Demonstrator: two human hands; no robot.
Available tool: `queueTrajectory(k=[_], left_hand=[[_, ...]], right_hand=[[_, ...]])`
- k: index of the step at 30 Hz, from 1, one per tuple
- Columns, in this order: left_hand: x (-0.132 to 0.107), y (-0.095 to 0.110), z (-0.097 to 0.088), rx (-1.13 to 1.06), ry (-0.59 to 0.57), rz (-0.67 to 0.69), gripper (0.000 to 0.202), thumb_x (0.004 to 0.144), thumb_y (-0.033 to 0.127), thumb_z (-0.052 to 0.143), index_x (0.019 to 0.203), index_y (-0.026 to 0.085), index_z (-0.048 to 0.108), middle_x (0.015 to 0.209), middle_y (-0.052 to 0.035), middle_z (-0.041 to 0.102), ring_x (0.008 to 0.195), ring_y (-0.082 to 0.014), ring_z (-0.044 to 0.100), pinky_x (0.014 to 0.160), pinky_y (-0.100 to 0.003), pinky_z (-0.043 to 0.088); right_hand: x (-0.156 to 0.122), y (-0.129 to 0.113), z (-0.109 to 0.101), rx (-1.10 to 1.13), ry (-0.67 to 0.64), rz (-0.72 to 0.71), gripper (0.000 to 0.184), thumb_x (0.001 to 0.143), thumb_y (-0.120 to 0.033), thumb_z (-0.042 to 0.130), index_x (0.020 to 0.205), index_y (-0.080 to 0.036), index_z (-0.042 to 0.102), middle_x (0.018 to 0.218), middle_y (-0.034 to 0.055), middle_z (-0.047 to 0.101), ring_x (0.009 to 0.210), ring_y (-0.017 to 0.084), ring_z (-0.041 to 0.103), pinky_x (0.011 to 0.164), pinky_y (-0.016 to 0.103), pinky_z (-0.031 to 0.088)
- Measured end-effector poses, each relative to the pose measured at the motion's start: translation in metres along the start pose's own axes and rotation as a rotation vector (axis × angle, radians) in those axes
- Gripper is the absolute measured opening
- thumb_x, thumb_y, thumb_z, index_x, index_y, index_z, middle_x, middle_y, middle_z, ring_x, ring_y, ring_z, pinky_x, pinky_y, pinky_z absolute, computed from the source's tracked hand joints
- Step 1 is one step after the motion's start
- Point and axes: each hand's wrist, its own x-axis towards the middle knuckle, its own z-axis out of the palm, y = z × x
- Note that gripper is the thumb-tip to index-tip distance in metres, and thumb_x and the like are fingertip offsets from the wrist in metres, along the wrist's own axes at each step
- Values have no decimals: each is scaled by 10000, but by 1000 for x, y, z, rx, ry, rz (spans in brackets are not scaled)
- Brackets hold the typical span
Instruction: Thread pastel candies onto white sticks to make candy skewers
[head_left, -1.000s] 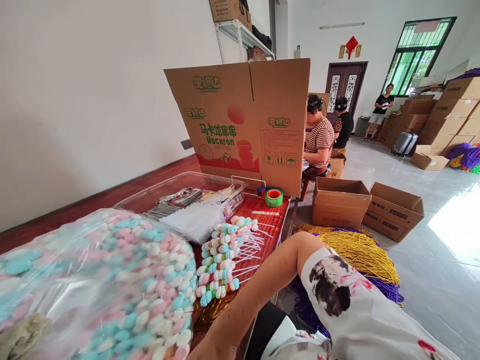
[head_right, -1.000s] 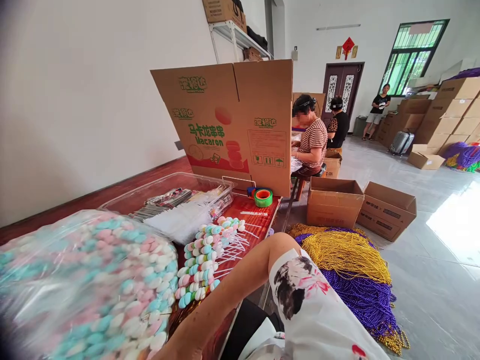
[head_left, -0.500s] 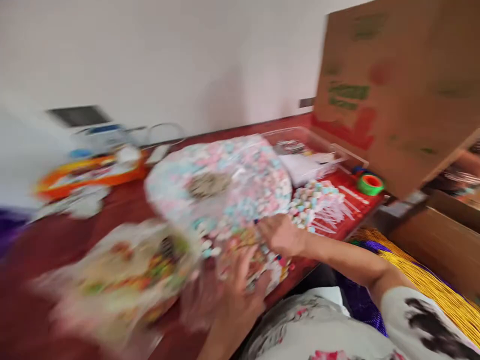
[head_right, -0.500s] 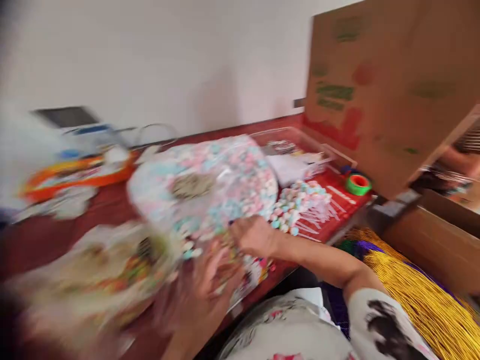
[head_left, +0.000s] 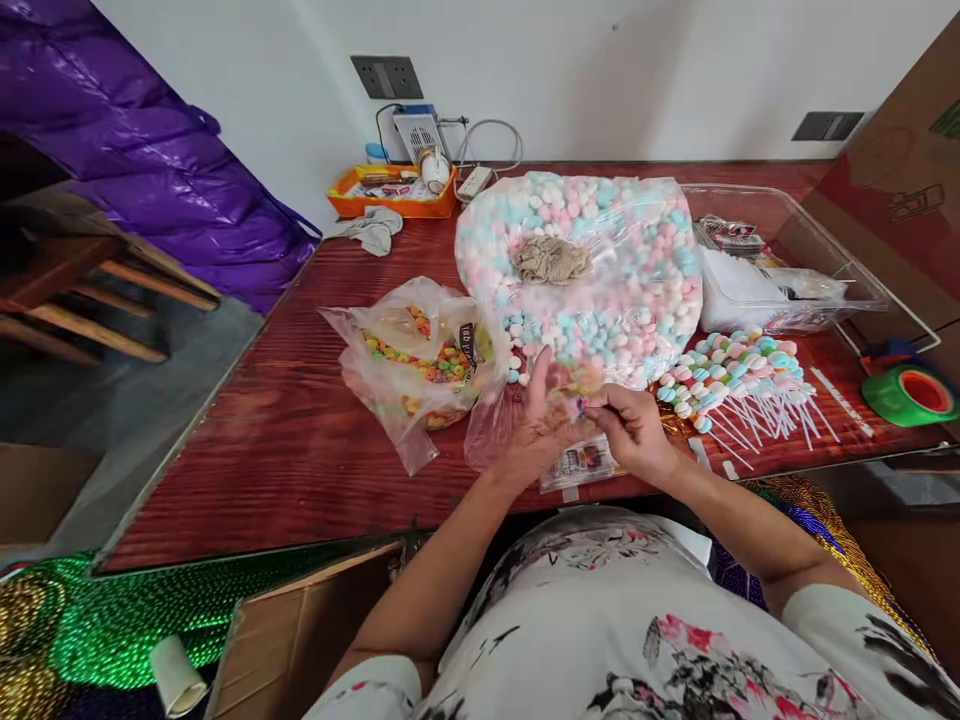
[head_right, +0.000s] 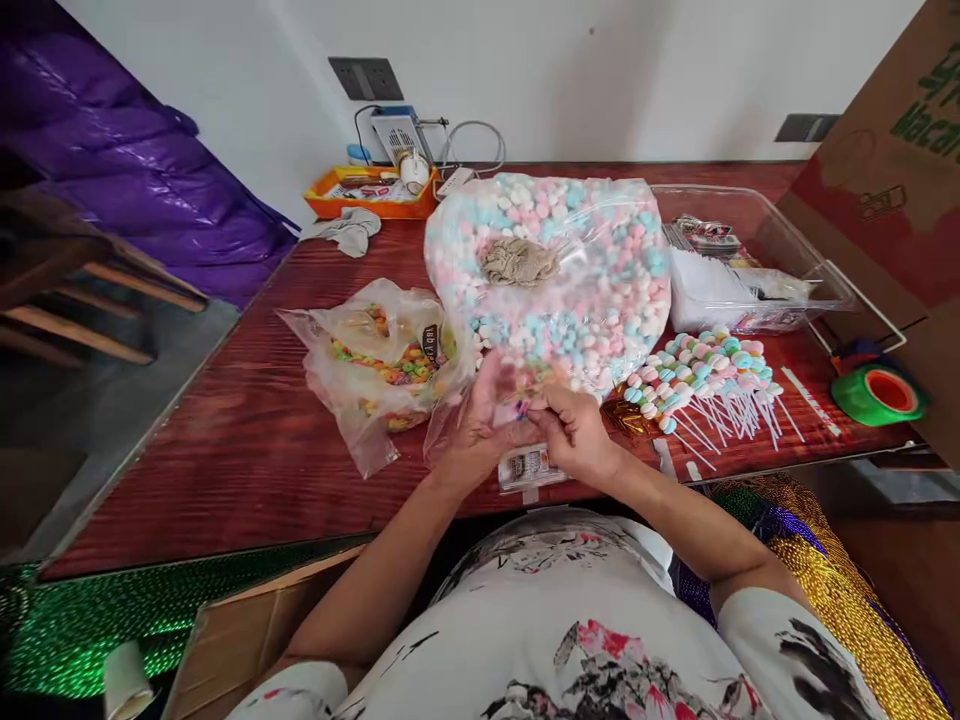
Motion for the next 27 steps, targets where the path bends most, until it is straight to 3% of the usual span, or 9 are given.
queueTrajectory(k=[2, 5, 9, 12, 17, 20, 23, 25, 27], left_hand=[[-5, -2, 6, -175, -82, -60, 710, 875, 480, 636, 1509, 285, 382, 1427, -113, 550, 1311, -290, 518, 968, -430, 514], [-10, -5, 7, -480, -211, -201, 643, 786, 452, 739, 1369, 230, 580, 1234, -110, 684, 1140, -301, 635, 863, -394, 554], [-13, -2, -8, -627, -116, -382, 469, 739, 287, 778, 1194, 198, 708, 1061, -82, 752, 971, -231, 695, 748, -287, 543], [-13, 2, -19, -690, -86, -412, 386, 732, 230, 741, 1114, 177, 754, 1050, -93, 760, 1010, -244, 685, 789, -299, 533], [-18, 3, -21, -679, -54, -291, 292, 844, 380, 638, 811, 138, 798, 1224, -136, 701, 1210, -310, 589, 1049, -439, 446], [-29, -2, -8, -573, 71, -329, 299, 818, 360, 728, 1068, 202, 766, 1338, -91, 639, 1276, -266, 544, 1087, -401, 418], [-40, -9, 8, -591, 17, -343, 638, 765, 323, 798, 1366, 273, 590, 1293, -79, 661, 1206, -230, 599, 1039, -379, 461], [-46, -12, 11, -529, -11, -291, 594, 805, 354, 762, 1365, 253, 593, 1209, -86, 697, 1130, -228, 641, 991, -381, 497], [-51, -14, 7, -306, 84, -153, 490, 831, 351, 731, 1301, 238, 646, 1166, -89, 713, 1094, -231, 652, 973, -391, 512]], right_hand=[[6, -2, -4, -10, 18, -89, 168, 940, -200, 476, 790, -205, 551, 679, -8, 569, 612, 115, 530, 601, 246, 426], [0, 1, 1, -92, 2, -318, 142, 942, -150, 442, 865, -211, 545, 744, 22, 617, 686, 139, 579, 638, 271, 452], [-20, 20, 9, -359, -19, -498, 174, 891, -88, 460, 998, -190, 550, 835, 68, 660, 721, 170, 591, 635, 298, 435], [-26, 33, 8, -532, -97, -595, 191, 839, -64, 465, 965, -176, 555, 800, 69, 639, 688, 179, 565, 611, 302, 387], [-26, 45, 8, -584, -94, -497, 194, 814, -62, 444, 941, -175, 537, 762, 55, 626, 633, 177, 526, 593, 305, 351], [-25, 44, 13, -556, -56, -483, 204, 826, -74, 443, 970, -176, 545, 784, 69, 646, 664, 192, 554, 603, 316, 372], [-23, 36, 20, -437, 32, -468, 185, 848, -86, 463, 960, -188, 568, 777, 64, 652, 680, 183, 571, 612, 308, 400], [-21, 27, 23, -284, 79, -363, 143, 868, -108, 486, 912, -200, 586, 725, 39, 627, 642, 162, 544, 602, 295, 403], [-19, 18, 28, -58, 72, -142, 105, 880, -159, 517, 824, -206, 592, 674, 12, 583, 610, 142, 505, 585, 281, 395]])
